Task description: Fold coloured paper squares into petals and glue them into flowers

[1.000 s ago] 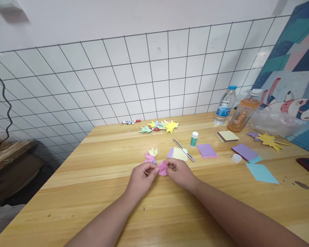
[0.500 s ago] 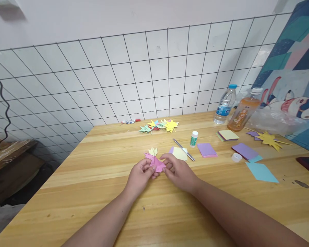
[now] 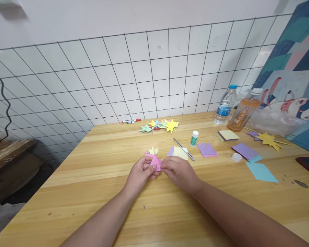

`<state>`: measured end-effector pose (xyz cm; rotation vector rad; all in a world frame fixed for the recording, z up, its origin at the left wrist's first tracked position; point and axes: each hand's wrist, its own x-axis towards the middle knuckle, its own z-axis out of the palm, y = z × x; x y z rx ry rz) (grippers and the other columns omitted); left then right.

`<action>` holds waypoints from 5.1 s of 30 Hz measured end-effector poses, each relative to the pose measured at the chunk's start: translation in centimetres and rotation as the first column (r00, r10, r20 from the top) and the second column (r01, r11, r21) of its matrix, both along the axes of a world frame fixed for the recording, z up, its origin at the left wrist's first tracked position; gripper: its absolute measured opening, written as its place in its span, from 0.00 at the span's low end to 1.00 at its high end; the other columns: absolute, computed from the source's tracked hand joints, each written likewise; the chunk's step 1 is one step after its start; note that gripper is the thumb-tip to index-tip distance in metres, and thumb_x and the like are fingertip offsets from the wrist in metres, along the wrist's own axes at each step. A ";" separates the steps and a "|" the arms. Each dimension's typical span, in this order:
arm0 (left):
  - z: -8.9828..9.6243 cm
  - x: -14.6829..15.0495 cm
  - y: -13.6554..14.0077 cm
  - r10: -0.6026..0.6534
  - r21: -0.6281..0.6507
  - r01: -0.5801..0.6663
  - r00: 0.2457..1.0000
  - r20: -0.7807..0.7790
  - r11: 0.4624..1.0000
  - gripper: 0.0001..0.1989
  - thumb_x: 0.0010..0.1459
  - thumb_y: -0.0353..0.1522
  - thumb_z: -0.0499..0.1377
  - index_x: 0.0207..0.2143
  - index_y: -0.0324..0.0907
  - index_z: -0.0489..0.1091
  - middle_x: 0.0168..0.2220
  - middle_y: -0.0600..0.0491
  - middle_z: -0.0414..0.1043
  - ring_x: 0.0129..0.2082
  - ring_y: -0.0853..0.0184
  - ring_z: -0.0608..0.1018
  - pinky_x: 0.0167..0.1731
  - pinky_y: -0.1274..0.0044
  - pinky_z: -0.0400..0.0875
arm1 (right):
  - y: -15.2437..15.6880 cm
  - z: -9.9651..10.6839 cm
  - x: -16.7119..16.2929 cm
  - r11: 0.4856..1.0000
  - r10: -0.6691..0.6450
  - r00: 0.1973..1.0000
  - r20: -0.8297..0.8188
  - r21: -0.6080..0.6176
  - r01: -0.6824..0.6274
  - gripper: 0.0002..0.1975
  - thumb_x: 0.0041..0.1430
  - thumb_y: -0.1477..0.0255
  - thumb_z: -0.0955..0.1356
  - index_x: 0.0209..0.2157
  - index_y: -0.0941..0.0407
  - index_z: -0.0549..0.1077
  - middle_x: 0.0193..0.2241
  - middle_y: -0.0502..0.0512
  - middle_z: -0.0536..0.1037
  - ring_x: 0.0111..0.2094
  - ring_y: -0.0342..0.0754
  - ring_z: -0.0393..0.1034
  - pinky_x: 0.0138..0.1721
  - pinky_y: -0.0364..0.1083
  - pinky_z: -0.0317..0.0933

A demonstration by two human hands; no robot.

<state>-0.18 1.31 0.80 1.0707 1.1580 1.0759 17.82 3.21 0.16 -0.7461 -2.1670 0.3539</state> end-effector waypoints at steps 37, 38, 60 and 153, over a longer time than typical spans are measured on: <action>-0.2 1.0 -0.4 -0.025 0.083 0.027 0.999 -0.024 0.996 0.16 0.39 0.37 0.68 0.29 0.39 0.69 0.22 0.55 0.74 0.21 0.72 0.73 0.26 0.80 0.65 | 0.2 -0.6 -0.7 0.909 -0.165 0.978 -0.131 -0.405 0.099 0.04 0.48 0.77 0.69 0.23 0.56 0.71 0.23 0.48 0.69 0.24 0.41 0.61 0.25 0.40 0.55; -0.1 1.0 -0.4 -0.027 0.081 0.029 0.999 -0.026 0.996 0.16 0.39 0.37 0.68 0.29 0.39 0.69 0.22 0.55 0.74 0.20 0.72 0.72 0.25 0.80 0.65 | 0.2 -0.7 -0.7 0.904 -0.167 0.977 -0.132 -0.416 0.098 0.04 0.47 0.77 0.69 0.23 0.56 0.70 0.23 0.48 0.70 0.24 0.40 0.61 0.25 0.40 0.55; -0.3 0.7 -0.3 -0.040 0.060 0.041 0.999 -0.013 0.997 0.18 0.40 0.41 0.68 0.28 0.39 0.70 0.20 0.54 0.74 0.22 0.70 0.74 0.25 0.79 0.66 | 0.1 -0.2 -0.7 0.863 -0.172 0.968 -0.183 -0.502 0.059 0.04 0.47 0.73 0.70 0.29 0.55 0.74 0.29 0.50 0.75 0.23 0.40 0.64 0.26 0.41 0.60; -0.3 0.2 -0.1 -0.076 0.118 0.100 0.979 -0.192 0.988 0.15 0.52 0.43 0.59 0.28 0.39 0.72 0.27 0.52 0.71 0.29 0.67 0.73 0.30 0.77 0.69 | 0.3 0.0 -0.8 0.728 -0.202 0.939 -0.278 -0.684 -0.045 0.05 0.52 0.70 0.65 0.26 0.56 0.65 0.21 0.46 0.67 0.23 0.41 0.61 0.26 0.40 0.56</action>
